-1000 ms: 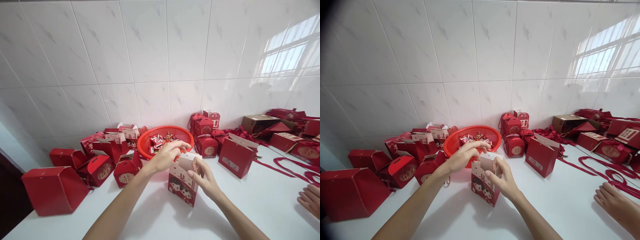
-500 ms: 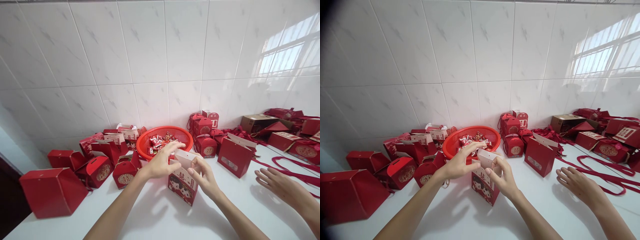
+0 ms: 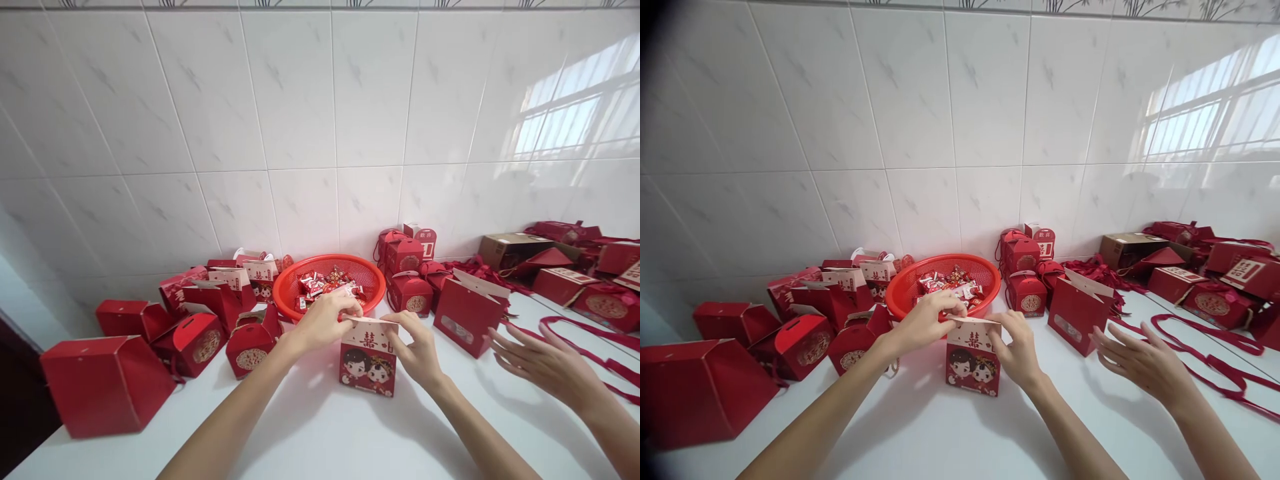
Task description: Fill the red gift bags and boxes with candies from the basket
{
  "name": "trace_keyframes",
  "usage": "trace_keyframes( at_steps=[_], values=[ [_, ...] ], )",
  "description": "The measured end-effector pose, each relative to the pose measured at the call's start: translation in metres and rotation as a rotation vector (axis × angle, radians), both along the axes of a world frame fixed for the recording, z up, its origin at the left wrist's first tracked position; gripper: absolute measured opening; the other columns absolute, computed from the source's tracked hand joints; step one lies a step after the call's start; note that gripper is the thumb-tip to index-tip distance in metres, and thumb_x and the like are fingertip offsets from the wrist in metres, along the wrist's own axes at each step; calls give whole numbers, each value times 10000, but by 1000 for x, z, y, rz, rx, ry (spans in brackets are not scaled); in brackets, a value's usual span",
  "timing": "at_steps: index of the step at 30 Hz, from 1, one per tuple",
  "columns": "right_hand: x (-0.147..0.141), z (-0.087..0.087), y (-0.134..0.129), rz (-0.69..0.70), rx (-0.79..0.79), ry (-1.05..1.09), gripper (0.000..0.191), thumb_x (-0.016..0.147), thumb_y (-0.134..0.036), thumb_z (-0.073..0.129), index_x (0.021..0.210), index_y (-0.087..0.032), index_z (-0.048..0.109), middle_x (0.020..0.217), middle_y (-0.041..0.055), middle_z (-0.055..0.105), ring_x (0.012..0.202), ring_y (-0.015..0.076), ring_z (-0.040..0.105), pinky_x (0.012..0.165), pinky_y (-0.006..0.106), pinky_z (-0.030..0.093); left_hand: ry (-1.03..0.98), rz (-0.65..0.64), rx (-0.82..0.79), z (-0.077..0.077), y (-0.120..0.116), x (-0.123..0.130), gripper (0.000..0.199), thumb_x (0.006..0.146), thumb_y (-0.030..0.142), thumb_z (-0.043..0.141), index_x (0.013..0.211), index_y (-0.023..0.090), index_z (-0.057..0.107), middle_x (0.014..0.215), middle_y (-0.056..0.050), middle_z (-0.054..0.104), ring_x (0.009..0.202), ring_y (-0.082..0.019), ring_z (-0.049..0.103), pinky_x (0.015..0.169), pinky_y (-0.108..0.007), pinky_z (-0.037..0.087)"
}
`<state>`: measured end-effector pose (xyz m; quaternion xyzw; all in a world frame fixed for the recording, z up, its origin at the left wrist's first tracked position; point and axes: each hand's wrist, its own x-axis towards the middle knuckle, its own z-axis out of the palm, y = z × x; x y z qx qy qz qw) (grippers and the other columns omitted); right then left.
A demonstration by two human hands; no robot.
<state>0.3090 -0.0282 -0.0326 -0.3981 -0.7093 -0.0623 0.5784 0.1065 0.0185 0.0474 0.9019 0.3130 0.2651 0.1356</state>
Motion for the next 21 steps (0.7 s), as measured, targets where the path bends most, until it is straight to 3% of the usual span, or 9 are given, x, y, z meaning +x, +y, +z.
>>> trace_keyframes(
  at_steps=[5, 11, 16, 21],
  values=[
    [22, 13, 1, -290, 225, -27, 128, 895, -146, 567, 795, -206, 619, 572, -31, 543, 600, 162, 508, 660, 322, 388, 75, -57, 27, 25, 0, -2, 263, 824, 183, 632, 1073, 215, 712, 1057, -55, 658, 951, -208, 627, 852, -318, 482],
    [59, 10, 14, -579, 241, 43, 116, 906, -196, 563, 802, -232, 598, 583, -6, 554, 600, 205, 515, 670, 369, 360, 265, -86, 61, 69, -3, -19, 246, 884, 262, 555, 1057, 213, 723, 1083, -68, 678, 946, -210, 645, 826, -312, 483],
    [85, -1, 27, -650, 156, 168, 149, 941, -271, 537, 816, -228, 606, 690, 82, 620, 667, 265, 553, 692, 421, 367, 399, 47, 101, 90, -12, -54, 270, 910, 277, 492, 1033, 216, 724, 1079, -63, 700, 947, -218, 650, 818, -316, 475],
    [100, -11, 38, -702, 114, 246, 222, 958, -348, 481, 850, -201, 607, 802, 149, 652, 766, 312, 577, 725, 450, 380, 403, 245, 77, 92, -13, -110, 311, 905, 351, 454, 1002, 230, 724, 1061, -50, 719, 926, -227, 653, 798, -305, 477]
  ],
)
